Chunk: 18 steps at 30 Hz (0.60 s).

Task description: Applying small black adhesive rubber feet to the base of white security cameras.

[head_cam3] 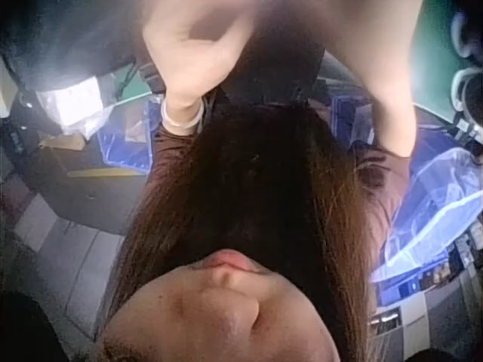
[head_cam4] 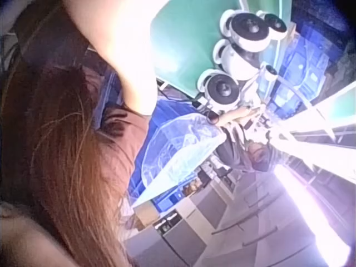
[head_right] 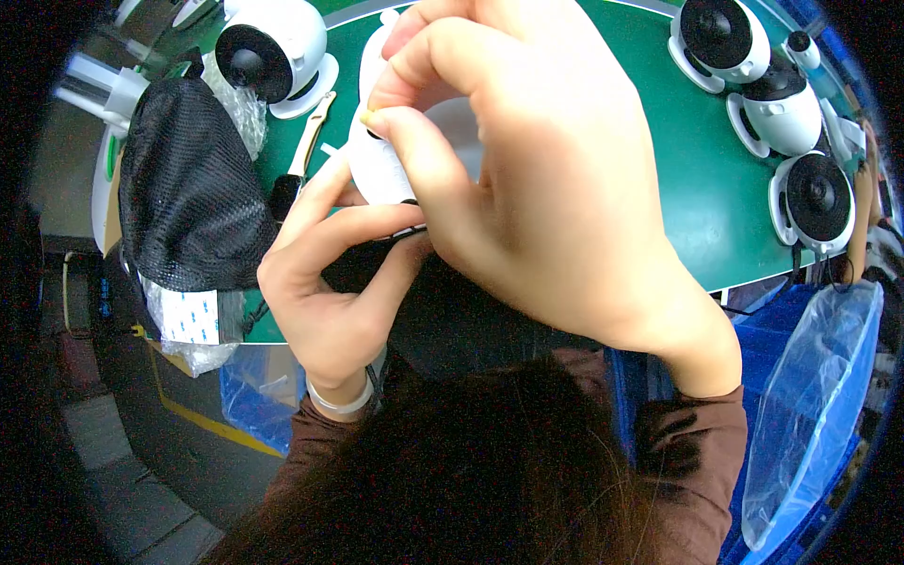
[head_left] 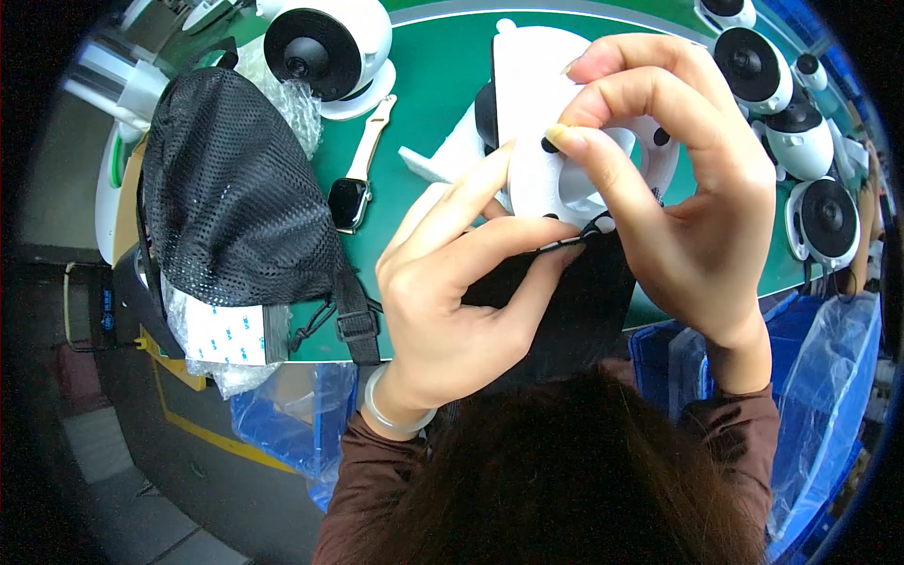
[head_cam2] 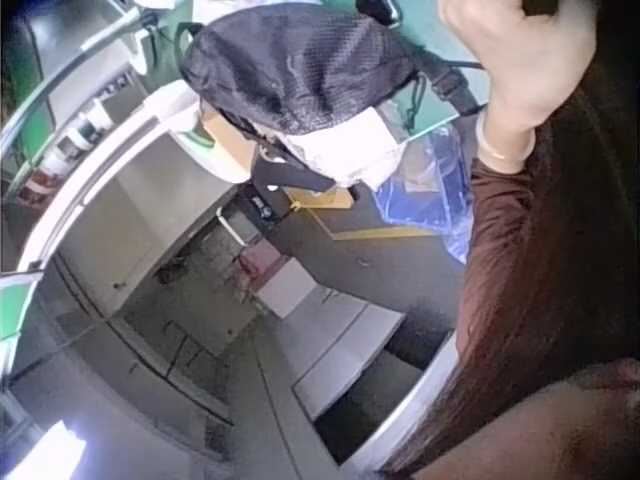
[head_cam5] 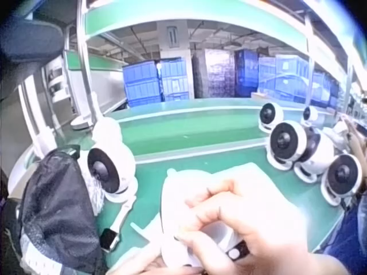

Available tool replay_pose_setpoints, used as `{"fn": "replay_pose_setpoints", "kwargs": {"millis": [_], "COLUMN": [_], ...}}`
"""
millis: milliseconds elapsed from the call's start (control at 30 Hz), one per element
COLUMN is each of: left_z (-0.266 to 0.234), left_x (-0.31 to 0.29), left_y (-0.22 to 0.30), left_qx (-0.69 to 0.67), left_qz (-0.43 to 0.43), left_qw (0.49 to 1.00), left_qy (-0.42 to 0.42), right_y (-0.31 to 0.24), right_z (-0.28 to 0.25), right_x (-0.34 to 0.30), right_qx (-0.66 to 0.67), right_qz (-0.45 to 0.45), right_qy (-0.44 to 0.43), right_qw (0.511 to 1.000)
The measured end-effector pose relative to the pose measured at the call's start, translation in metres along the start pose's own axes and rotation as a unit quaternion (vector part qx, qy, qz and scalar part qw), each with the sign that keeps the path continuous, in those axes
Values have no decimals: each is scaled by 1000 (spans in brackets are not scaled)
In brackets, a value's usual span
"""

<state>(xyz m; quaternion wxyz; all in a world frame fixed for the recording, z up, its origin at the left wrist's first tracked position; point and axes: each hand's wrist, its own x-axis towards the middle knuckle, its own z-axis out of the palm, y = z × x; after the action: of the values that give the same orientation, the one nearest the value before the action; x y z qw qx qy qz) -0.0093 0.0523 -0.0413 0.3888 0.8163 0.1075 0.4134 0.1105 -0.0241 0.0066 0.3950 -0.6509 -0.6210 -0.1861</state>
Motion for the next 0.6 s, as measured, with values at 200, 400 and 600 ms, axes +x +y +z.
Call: {"fn": "replay_pose_setpoints", "kwargs": {"millis": [200,400,600], "left_z": [-1,1,2], "left_x": [5,0,0], "left_y": [-3,-8,-3], "left_qx": [15,-5,-12], "left_qz": [48,9,15], "left_qw": [999,1000,1000], "left_qy": [11,-18,-24], "right_y": [-15,19,32], "right_z": [-6,-9,-22], "right_x": [8,7,27], "right_qx": [-21,195,149], "right_qz": [39,153,32], "right_qy": [-22,-36,-197], "right_qw": [999,968,968]}}
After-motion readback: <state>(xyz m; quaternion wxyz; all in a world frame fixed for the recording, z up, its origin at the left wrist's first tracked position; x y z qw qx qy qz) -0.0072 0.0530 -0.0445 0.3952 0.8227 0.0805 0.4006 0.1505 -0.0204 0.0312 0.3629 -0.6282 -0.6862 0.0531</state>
